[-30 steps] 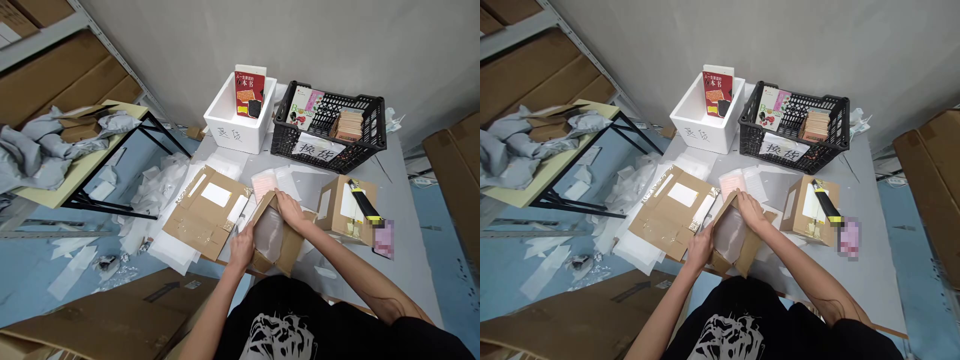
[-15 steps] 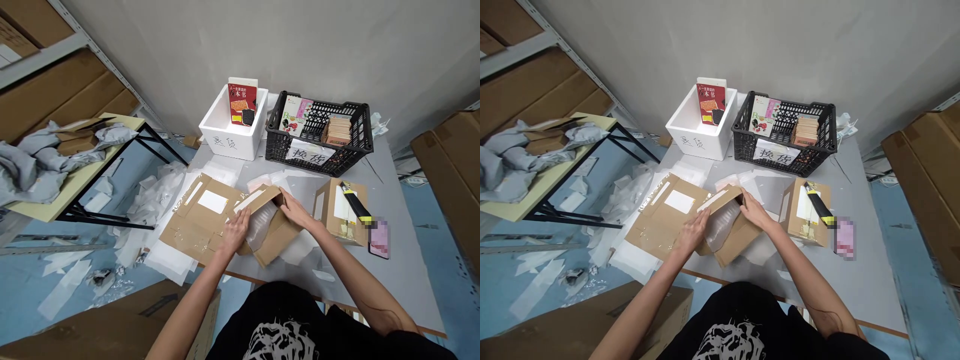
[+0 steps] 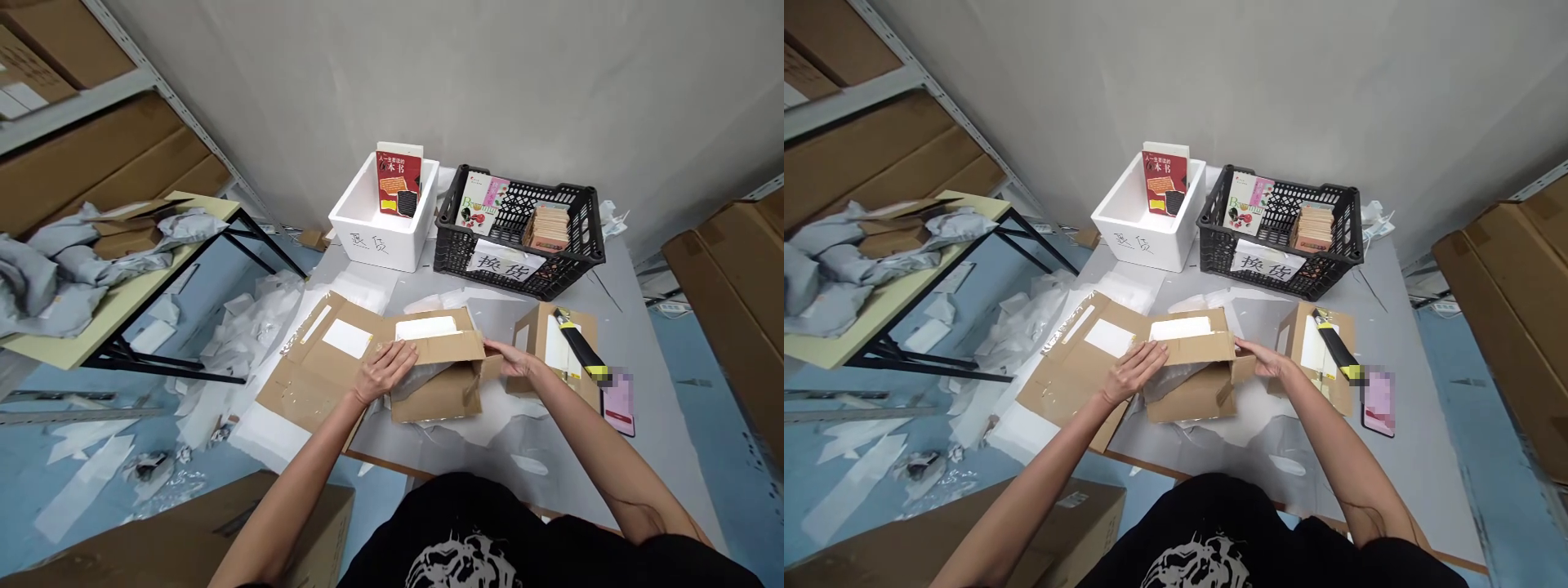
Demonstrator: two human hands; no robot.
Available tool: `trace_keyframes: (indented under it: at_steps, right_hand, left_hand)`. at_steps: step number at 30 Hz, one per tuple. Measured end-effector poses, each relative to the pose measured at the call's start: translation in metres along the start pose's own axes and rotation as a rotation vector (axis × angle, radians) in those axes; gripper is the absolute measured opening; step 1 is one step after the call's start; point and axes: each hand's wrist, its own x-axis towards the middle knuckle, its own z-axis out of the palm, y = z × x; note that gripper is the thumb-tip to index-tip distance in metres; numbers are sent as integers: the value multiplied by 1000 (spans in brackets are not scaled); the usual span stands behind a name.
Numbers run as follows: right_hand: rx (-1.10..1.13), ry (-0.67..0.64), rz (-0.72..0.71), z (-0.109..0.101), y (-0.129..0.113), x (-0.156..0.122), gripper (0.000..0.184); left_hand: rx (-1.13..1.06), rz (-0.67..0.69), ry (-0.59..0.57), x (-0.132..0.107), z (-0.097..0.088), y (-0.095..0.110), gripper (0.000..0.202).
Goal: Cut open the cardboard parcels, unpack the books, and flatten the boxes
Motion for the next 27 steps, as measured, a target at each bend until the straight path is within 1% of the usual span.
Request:
trace_keyframes:
  at_steps: [3,5,8,10,12,14,15,16,17,20,21,23,24,25,26,27]
  right_hand:
    - [-16,22,-34,6,-4,2,40]
    - [-32,17,-59,12,-8,3,44]
    - [-52,-63,-48,18,-14,5,51]
    - [-70,-106,-48,18,-17,8,54]
    - [-107,-80,-105,17,-18,12,55]
    - [-158,-23,-209,16,-18,15,61]
    - [-189,4,-263,17,-17,16,66]
    - [-223,28,-312,17,-17,16,72]
    - [-259,52,-353,19,-16,16,76]
    - [-385,131,-471,23,-16,13,90]
    - [-440,159,-520,24,-16,13,94]
    - [-563,227,-628,25,-17,12,101]
    - [-623,267,-679,25,-18,12,103]
    - [-675,309,-726,25,-20,12,105]
    - [-723,347,-769,24,-22,11,105]
    - [-772,378,-812,23,-25,9,105]
  left_hand:
    - [-90,3,22,2,-3,-7,44]
    - [-116,17,16,4,-5,-13,44]
    - [-155,42,-34,7,-8,-18,44]
    - [-191,68,-64,8,-7,-18,44]
    - [-228,89,-69,7,-3,-19,44]
    - [-253,61,-53,2,6,-21,43]
    - [-251,13,-31,-1,12,-22,42]
    - [-237,-66,-3,-4,19,-24,43]
    - [-213,-175,33,-6,26,-25,50]
    - [-189,-609,138,-5,48,-28,84]
    - [-240,-751,154,-1,54,-28,88]
    - [-439,-985,164,12,63,-29,83]
    - [-561,-1066,167,21,66,-30,78]
    - [-676,-1118,177,31,68,-31,73]
    - [-766,-1141,195,40,69,-33,70]
    - [-825,-1137,216,48,69,-36,70]
